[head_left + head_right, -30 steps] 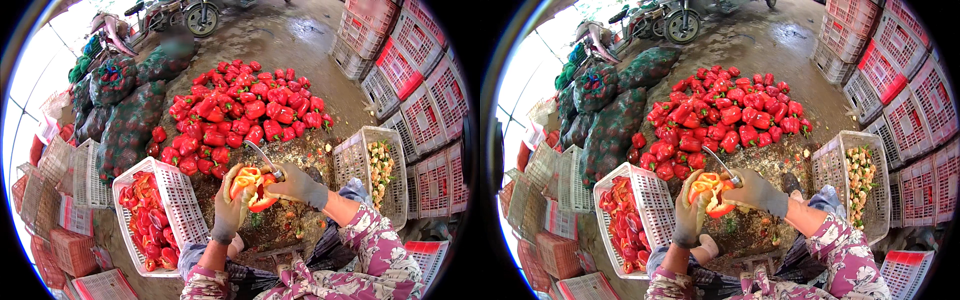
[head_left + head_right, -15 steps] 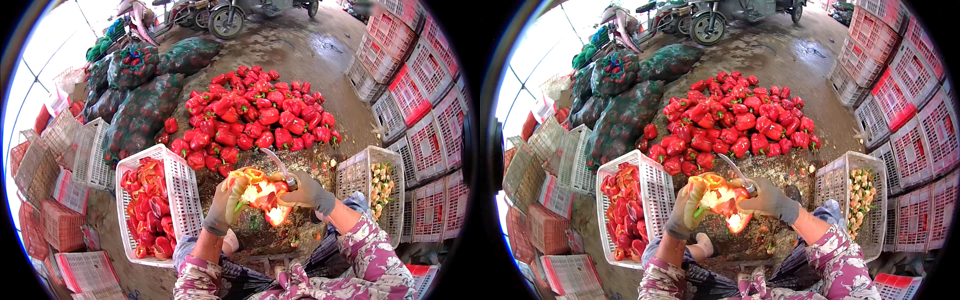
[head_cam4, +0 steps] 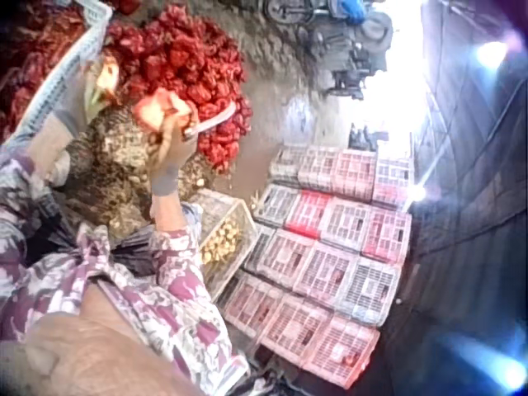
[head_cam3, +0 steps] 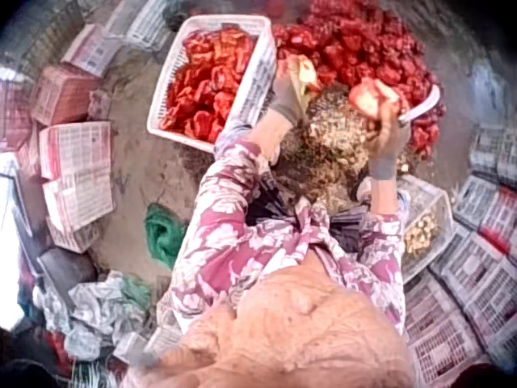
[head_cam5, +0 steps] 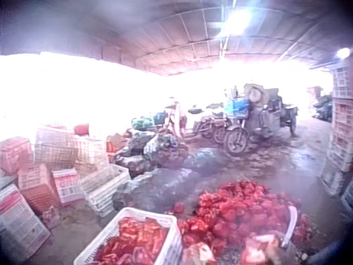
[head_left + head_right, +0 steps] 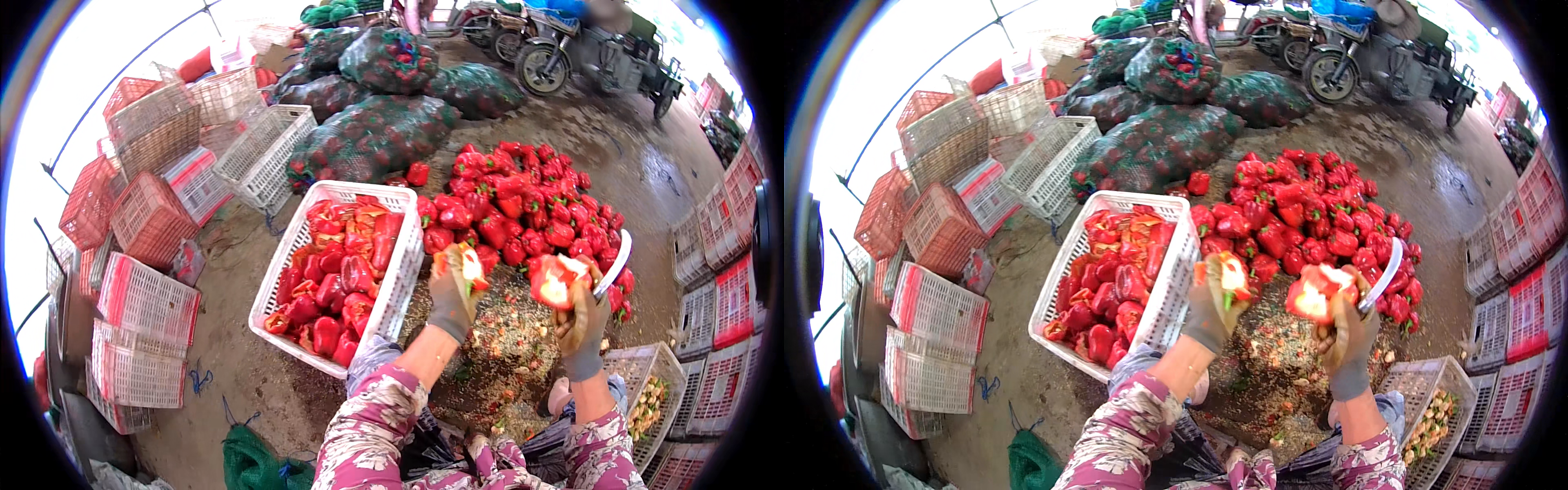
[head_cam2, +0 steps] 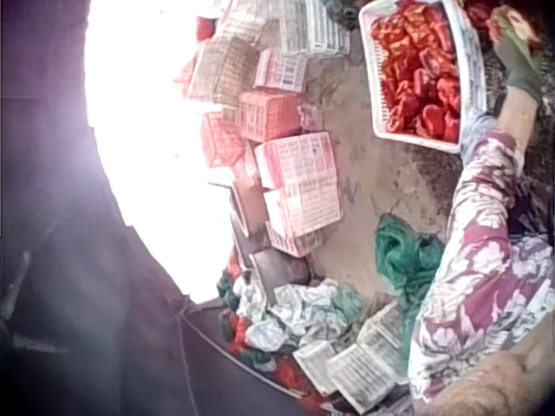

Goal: The person sits on the ground and uses a knife to cut the tops off red bell peppers. They remove the seeds and place the cored peppers into a white basket while discarding the waste onto the ground.

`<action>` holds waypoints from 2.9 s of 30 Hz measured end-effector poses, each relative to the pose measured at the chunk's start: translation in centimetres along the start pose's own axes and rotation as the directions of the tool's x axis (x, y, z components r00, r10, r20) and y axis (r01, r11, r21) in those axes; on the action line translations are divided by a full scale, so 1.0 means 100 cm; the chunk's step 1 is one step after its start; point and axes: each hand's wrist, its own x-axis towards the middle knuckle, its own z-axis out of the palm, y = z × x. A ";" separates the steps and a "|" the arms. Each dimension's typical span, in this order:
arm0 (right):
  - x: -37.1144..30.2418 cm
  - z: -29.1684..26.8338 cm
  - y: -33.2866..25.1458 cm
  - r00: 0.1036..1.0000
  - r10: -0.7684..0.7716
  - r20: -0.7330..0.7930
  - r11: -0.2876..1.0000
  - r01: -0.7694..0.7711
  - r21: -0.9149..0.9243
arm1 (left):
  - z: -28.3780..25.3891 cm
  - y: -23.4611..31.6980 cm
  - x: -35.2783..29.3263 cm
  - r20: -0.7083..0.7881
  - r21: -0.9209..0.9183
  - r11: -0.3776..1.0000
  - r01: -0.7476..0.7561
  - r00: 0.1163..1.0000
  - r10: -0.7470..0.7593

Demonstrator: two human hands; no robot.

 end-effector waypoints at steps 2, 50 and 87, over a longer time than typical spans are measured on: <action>0.000 0.047 -0.006 0.998 0.063 0.004 0.998 -0.063 0.000 | -0.015 -0.008 0.005 0.024 0.004 0.999 0.039 0.999 -0.039; -0.012 -0.097 0.031 0.874 0.017 0.486 0.191 0.474 -0.859 | 0.044 -0.098 -0.049 0.509 0.347 0.932 0.103 0.814 -0.279; -0.019 -0.073 -0.004 0.909 -0.060 0.412 0.710 0.329 -0.623 | 0.058 -0.076 -0.060 0.579 0.321 0.942 0.095 0.768 -0.275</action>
